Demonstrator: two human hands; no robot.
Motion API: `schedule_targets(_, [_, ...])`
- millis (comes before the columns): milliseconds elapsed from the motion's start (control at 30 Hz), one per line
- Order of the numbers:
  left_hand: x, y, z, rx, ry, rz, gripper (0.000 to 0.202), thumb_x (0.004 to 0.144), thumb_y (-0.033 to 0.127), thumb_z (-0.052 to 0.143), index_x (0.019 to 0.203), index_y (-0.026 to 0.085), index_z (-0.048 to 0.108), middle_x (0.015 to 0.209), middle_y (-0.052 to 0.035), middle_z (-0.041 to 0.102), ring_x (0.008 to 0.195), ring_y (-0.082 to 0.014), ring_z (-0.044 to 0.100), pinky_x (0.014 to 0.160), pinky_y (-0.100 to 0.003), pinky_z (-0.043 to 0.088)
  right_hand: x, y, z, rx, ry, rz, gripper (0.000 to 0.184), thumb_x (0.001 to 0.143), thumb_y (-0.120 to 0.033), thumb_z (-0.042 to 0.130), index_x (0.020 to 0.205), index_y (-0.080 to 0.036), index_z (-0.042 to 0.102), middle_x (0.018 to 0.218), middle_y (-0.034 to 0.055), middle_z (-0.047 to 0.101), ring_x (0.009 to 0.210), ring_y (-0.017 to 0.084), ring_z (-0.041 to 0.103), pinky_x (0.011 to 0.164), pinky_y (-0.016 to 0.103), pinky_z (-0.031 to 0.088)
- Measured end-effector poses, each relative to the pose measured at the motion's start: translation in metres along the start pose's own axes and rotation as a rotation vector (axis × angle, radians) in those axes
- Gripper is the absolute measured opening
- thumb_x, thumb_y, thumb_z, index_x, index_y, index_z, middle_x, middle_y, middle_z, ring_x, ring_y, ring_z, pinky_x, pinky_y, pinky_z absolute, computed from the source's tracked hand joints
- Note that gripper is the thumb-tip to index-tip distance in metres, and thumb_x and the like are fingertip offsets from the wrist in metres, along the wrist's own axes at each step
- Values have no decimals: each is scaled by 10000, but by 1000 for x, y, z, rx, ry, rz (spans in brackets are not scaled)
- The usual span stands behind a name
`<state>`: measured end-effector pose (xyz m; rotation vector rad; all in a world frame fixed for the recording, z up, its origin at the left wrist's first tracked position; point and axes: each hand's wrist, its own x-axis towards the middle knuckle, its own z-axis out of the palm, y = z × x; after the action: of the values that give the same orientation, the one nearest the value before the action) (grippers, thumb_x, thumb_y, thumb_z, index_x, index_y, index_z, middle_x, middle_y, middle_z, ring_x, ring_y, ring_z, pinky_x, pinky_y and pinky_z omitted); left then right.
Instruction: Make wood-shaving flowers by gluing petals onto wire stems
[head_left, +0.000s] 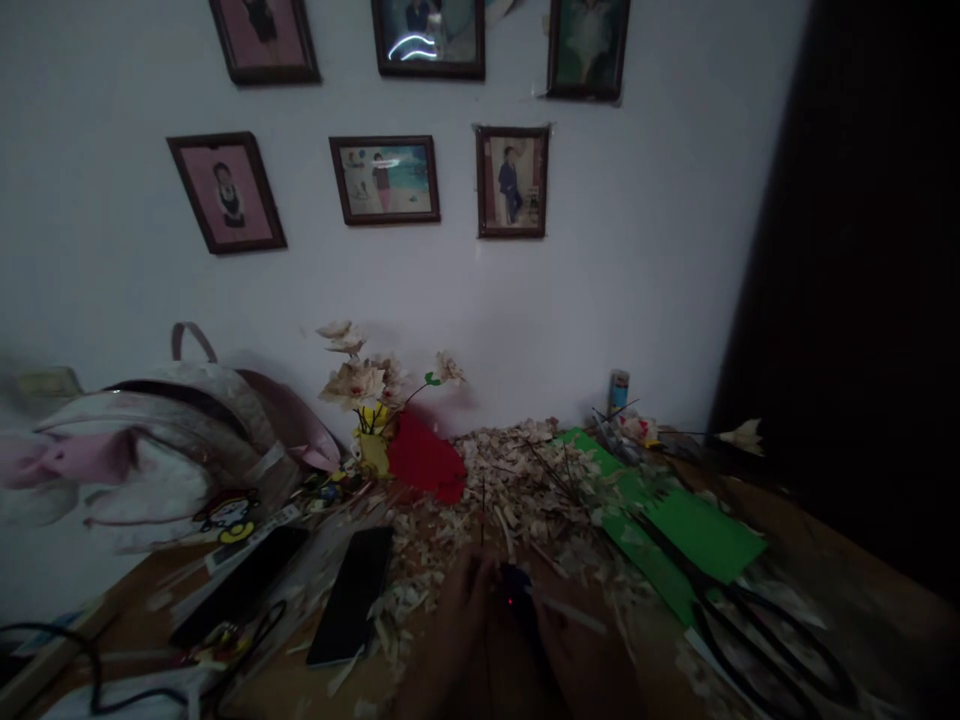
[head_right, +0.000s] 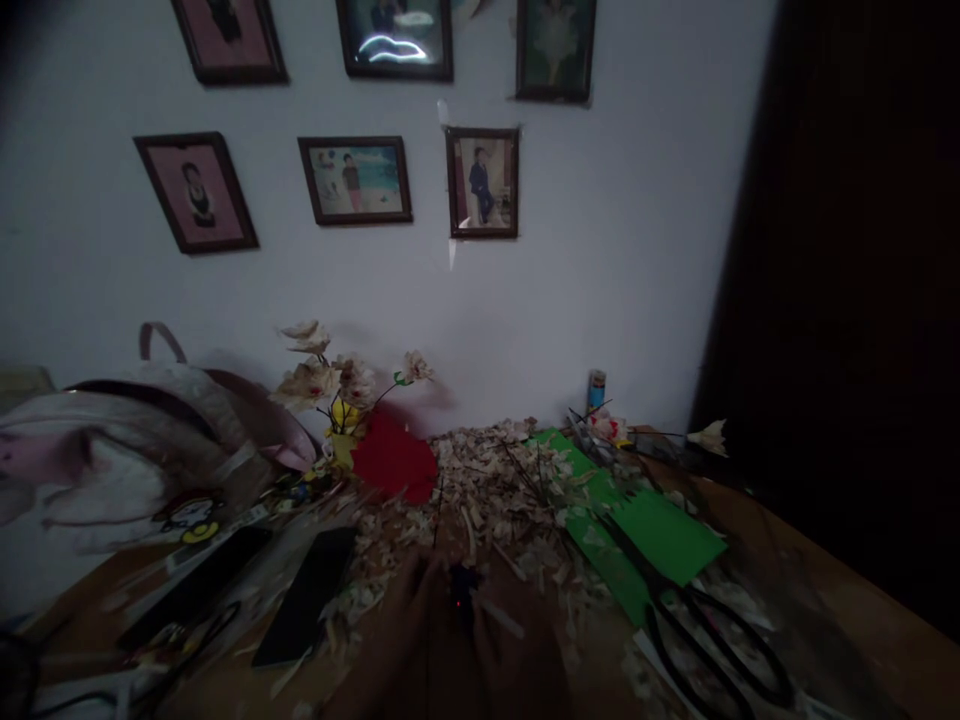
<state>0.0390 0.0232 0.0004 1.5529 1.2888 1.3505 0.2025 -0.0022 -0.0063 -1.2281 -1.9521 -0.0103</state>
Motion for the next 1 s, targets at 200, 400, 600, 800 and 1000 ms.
schedule_targets(200, [-3, -1, 2, 48, -18, -11, 235, 835, 399, 412, 745, 206, 513, 726, 2, 555, 706, -171, 506, 658, -263, 389, 0, -1, 2, -145, 80, -108, 322, 845, -266, 403, 1128, -220, 550, 1120, 58, 617, 998, 212, 590, 841, 381, 506])
schedule_targets(400, [-2, 1, 2, 86, -10, 10, 233, 846, 381, 390, 763, 205, 518, 752, -13, 574, 735, -179, 529, 684, -281, 400, -2, 2, 6, -123, 139, -129, 268, 837, -254, 431, 1045, -184, 585, 1067, 76, 643, 940, 187, 614, 770, 309, 537])
schedule_targets(600, [3, -4, -12, 192, 159, 142, 275, 832, 389, 402, 689, 209, 553, 736, -29, 590, 830, -221, 524, 795, -349, 372, -2, -4, 2, -127, 187, -120, 224, 836, -284, 435, 950, -204, 611, 991, 63, 673, 828, 187, 645, 721, 322, 543])
schedule_targets(800, [-5, -9, -15, 219, 152, 100, 239, 828, 377, 419, 805, 219, 597, 917, -48, 627, 924, -223, 516, 840, -358, 373, -2, -8, 3, -54, 178, -77, 210, 837, -269, 426, 907, -198, 611, 921, 76, 678, 803, 173, 638, 698, 295, 540])
schedule_targets(1000, [-2, -7, -10, 317, 94, 55, 210, 811, 348, 437, 753, 218, 591, 772, -33, 625, 794, -216, 538, 751, -335, 395, -2, -4, 5, -75, 222, -127, 206, 837, -258, 429, 916, -187, 606, 984, 100, 662, 832, 173, 635, 698, 285, 536])
